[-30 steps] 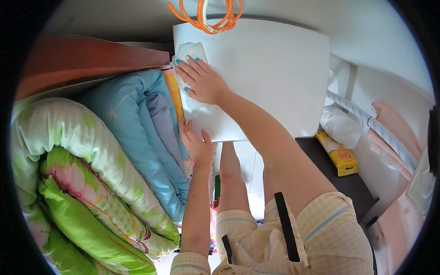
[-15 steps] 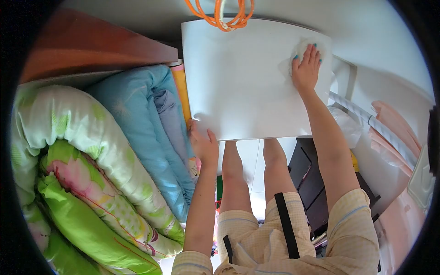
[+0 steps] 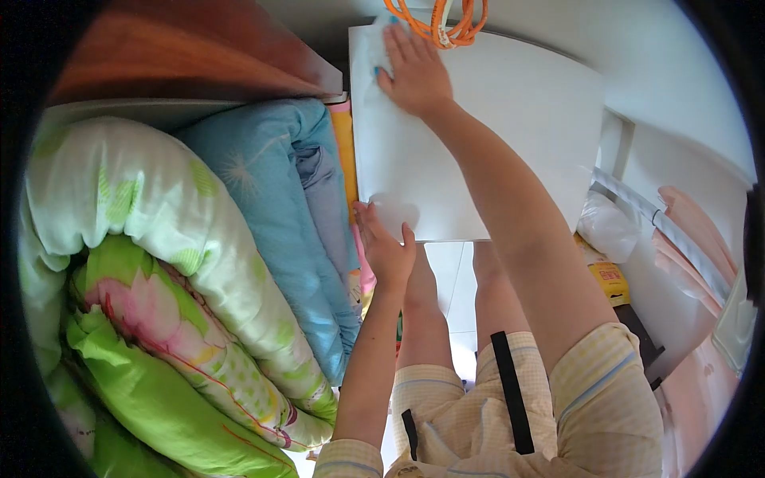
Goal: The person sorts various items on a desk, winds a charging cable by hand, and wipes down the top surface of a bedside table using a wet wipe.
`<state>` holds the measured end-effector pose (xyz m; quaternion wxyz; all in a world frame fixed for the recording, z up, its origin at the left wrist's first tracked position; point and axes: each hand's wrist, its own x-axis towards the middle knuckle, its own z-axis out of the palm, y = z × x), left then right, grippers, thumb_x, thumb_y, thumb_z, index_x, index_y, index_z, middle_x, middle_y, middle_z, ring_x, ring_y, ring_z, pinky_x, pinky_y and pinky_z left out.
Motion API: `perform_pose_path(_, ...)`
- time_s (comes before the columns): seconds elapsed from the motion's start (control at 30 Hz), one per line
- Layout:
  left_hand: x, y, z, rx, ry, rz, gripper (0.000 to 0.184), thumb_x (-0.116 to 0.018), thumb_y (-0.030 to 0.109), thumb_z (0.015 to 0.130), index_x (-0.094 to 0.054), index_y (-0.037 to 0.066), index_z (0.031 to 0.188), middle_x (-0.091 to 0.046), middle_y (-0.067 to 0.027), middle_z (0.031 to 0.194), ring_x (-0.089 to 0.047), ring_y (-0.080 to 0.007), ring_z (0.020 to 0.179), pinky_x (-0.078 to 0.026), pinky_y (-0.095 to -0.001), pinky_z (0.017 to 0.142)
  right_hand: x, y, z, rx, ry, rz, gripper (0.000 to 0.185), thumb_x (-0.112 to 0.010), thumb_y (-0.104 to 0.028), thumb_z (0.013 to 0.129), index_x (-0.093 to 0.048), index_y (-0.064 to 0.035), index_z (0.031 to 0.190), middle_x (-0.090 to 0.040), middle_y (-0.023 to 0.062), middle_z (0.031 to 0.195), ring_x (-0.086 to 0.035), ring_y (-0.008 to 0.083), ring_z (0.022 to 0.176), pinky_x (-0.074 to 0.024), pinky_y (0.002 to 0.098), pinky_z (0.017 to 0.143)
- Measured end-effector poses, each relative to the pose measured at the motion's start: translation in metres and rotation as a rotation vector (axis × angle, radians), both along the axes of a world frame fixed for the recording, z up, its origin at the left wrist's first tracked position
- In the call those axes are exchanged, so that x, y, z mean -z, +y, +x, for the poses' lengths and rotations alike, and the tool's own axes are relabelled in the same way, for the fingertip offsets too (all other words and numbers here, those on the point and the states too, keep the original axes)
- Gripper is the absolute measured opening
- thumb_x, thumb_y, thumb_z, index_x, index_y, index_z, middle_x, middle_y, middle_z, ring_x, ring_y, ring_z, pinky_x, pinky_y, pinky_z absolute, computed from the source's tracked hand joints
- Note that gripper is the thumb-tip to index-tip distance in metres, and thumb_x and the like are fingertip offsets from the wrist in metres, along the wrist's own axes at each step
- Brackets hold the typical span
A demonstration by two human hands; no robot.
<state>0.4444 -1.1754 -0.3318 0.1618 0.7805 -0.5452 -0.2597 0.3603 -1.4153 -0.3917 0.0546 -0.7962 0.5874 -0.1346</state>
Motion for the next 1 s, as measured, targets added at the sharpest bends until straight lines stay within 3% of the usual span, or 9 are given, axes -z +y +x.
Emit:
perform_pose_path(0.1, 0.000, -0.001, 0.000, 0.045, -0.054, 0.018, 0.064, -0.057, 0.018, 0.070, -0.027, -0.004, 0.123, -0.030, -0.0247, 0.126, -0.027, -0.0365, 0.120, -0.020, -0.0447, 0.100, 0.006, -0.013, 0.025, -0.179, -0.067, -0.089, 0.053, -0.045, -0.030, 0.076, -0.035, -0.0105, 0.124, -0.033, 0.0060, 0.130, -0.028, 0.0250, 0.121, -0.0219, 0.0390, 0.100)
perform_pose_path(0.17, -0.002, 0.000, 0.001, 0.050, -0.033, 0.049, 0.061, -0.056, 0.014, 0.071, -0.025, -0.004, 0.122, -0.025, -0.0287, 0.128, -0.028, -0.0432, 0.117, -0.026, -0.0448, 0.098, 0.004, -0.015, 0.027, -0.217, -0.066, -0.089, 0.054, -0.046, -0.029, 0.075, -0.034, -0.0098, 0.124, -0.033, 0.0062, 0.130, -0.028, 0.0253, 0.121, -0.0220, 0.0391, 0.100)
perform_pose_path(0.23, 0.000, 0.002, 0.002, 0.058, -0.027, 0.027, 0.062, -0.055, 0.014, 0.071, -0.025, -0.005, 0.122, -0.026, -0.0288, 0.127, -0.027, -0.0431, 0.117, -0.026, -0.0446, 0.099, 0.001, -0.011, 0.025, -0.256, -0.059, -0.090, 0.055, -0.047, -0.028, 0.075, -0.034, -0.0091, 0.124, -0.033, 0.0064, 0.130, -0.027, 0.0257, 0.121, -0.0220, 0.0392, 0.100)
perform_pose_path(0.3, 0.001, 0.001, 0.003, 0.067, -0.018, -0.004, 0.062, -0.055, 0.014, 0.071, -0.025, -0.005, 0.122, -0.027, -0.0289, 0.127, -0.027, -0.0430, 0.118, -0.026, -0.0444, 0.099, -0.005, 0.004, 0.019, -0.441, -0.029, 0.046, 0.057, -0.049, -0.027, 0.073, -0.033, -0.0064, 0.124, -0.032, 0.0084, 0.130, -0.026, 0.0271, 0.122, -0.0214, 0.0400, 0.100)
perform_pose_path(0.37, 0.002, 0.003, 0.005, 0.050, 0.008, 0.011, 0.063, -0.055, 0.016, 0.072, -0.025, -0.004, 0.124, -0.028, -0.0258, 0.128, -0.027, -0.0378, 0.120, -0.022, -0.0431, 0.100, -0.010, 0.031, 0.016, -0.445, -0.059, 0.068, 0.059, -0.050, -0.027, 0.072, -0.034, -0.0049, 0.124, -0.033, 0.0085, 0.130, -0.027, 0.0264, 0.121, -0.0214, 0.0397, 0.100)
perform_pose_path(0.57, 0.001, 0.003, 0.006, 0.052, 0.005, 0.057, 0.060, -0.053, 0.014, 0.075, -0.024, -0.006, 0.123, -0.027, -0.0283, 0.127, -0.027, -0.0403, 0.119, -0.022, -0.0435, 0.099, -0.021, 0.122, -0.005, -0.552, -0.124, 0.282, 0.067, -0.052, -0.029, 0.072, -0.026, -0.0026, 0.128, -0.027, 0.0096, 0.134, -0.022, 0.0248, 0.125, -0.0183, 0.0391, 0.102)
perform_pose_path(0.7, 0.003, 0.002, 0.005, 0.053, 0.013, 0.054, 0.058, -0.051, 0.012, 0.076, -0.023, -0.006, 0.123, -0.026, -0.0295, 0.127, -0.027, -0.0414, 0.118, -0.023, -0.0435, 0.099, -0.026, 0.127, -0.009, -0.595, -0.212, 0.348, 0.064, -0.049, -0.027, 0.075, -0.025, -0.0031, 0.129, -0.027, 0.0104, 0.134, -0.022, 0.0268, 0.125, -0.0186, 0.0401, 0.102)
perform_pose_path(0.87, 0.001, 0.002, 0.004, 0.126, -0.095, 0.047, 0.057, -0.050, 0.011, 0.077, -0.022, -0.008, 0.123, -0.022, -0.0303, 0.129, -0.026, -0.0419, 0.119, -0.024, -0.0421, 0.100, -0.016, 0.068, 0.011, -0.271, -0.062, 0.148, 0.063, -0.049, -0.031, 0.074, -0.029, -0.0038, 0.127, -0.030, 0.0103, 0.132, -0.024, 0.0263, 0.124, -0.0191, 0.0393, 0.101)
perform_pose_path(1.0, 0.001, 0.000, 0.004, 0.098, -0.075, 0.103, 0.056, -0.049, 0.012, 0.079, -0.021, -0.007, 0.124, -0.020, -0.0302, 0.130, -0.026, -0.0419, 0.119, -0.023, -0.0417, 0.101, -0.004, 0.005, 0.034, -0.186, -0.076, -0.007, 0.058, -0.049, -0.030, 0.073, -0.035, -0.0059, 0.124, -0.033, 0.0094, 0.129, -0.025, 0.0266, 0.123, -0.0200, 0.0388, 0.101)
